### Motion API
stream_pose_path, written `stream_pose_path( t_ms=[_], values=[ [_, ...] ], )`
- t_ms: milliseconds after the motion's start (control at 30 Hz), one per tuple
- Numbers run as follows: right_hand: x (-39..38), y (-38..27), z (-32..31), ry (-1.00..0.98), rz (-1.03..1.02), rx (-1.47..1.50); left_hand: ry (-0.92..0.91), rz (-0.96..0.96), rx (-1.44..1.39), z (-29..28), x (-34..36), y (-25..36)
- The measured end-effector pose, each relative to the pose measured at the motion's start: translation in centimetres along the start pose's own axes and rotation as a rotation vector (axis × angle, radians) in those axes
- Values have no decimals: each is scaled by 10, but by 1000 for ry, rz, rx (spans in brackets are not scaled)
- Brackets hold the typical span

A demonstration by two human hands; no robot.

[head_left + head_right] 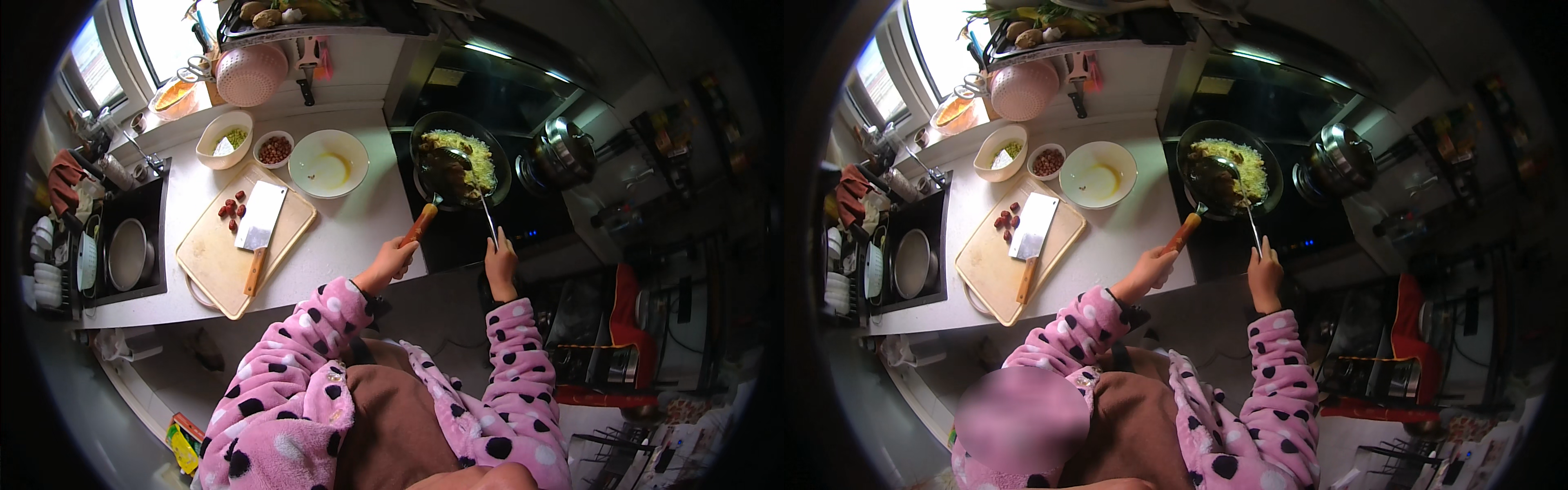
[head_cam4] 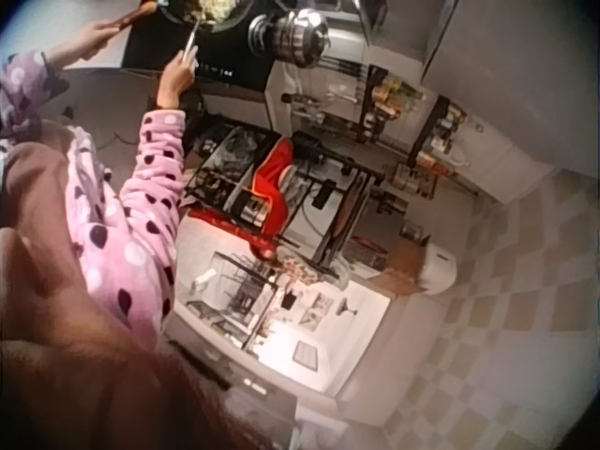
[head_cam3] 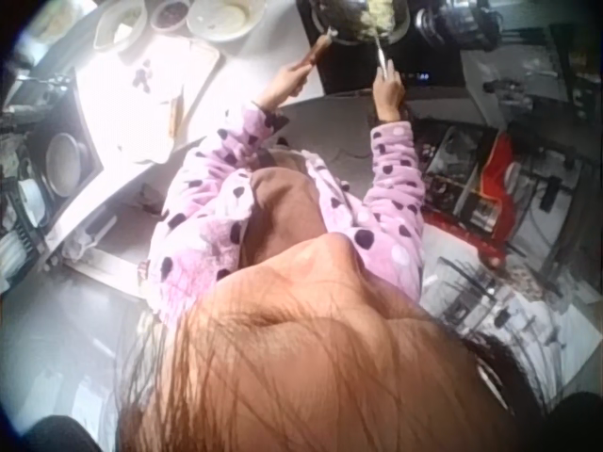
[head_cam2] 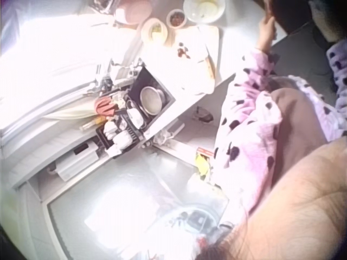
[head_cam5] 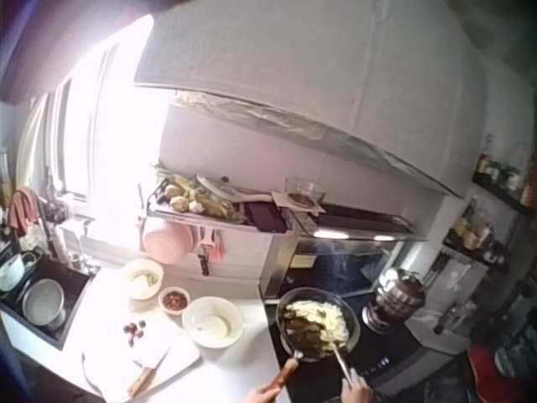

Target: The person prepares ingredients in a kitchen, washing and peeling items in a colander, then frying them in a pan on the stove. They transfer cooked pieces into bowls and continue cooking additional ingredients.

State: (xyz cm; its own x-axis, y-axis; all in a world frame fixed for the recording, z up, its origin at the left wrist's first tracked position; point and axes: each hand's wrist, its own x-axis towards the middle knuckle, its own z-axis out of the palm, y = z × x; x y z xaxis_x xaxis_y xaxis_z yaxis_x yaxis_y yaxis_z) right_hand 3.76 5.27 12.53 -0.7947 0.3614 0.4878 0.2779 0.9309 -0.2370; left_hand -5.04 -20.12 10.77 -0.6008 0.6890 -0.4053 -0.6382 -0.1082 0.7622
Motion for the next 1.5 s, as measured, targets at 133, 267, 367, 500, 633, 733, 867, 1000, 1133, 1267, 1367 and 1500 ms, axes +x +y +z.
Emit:
stream_pose_path(
  t_ms=[133, 267, 367, 500, 633, 733, 867, 1000, 1133, 1267, 1367, 1500],
  values=[
    [3, 10, -3, 58, 103, 80, 2, -5, -2, 0, 0, 0],
    [27, 23, 5, 49, 244, 101, -4, -11, -2, 2, -1, 1],
    [43, 24, 16, -34, 252, 26, -12, -5, 15, 3, -3, 3],
    [62, 11, 36, -126, 224, 63, -20, -15, 10, 2, -4, 6],
    [64, 0, 46, -195, 160, 59, -27, -16, 28, 3, -3, 6],
    [52, -2, 38, -241, 94, 32, -24, -7, 18, 3, -2, 5],
    [34, -2, 11, -193, -29, -69, -20, 6, -2, 3, -1, 0],
    [21, -4, -25, -96, -68, -117, -10, -19, -36, 5, 4, -3],
    [10, -10, -52, -119, -19, -90, 21, -11, 2, 10, 8, -7],
    [10, -19, -67, -267, -5, -220, 23, -18, 2, 11, 7, -9],
    [22, -21, -60, -345, 0, -302, 20, -13, 14, 11, 6, -9],
    [43, -14, -24, -354, 41, -361, 18, 2, 36, 12, 4, -8]
  ],
)
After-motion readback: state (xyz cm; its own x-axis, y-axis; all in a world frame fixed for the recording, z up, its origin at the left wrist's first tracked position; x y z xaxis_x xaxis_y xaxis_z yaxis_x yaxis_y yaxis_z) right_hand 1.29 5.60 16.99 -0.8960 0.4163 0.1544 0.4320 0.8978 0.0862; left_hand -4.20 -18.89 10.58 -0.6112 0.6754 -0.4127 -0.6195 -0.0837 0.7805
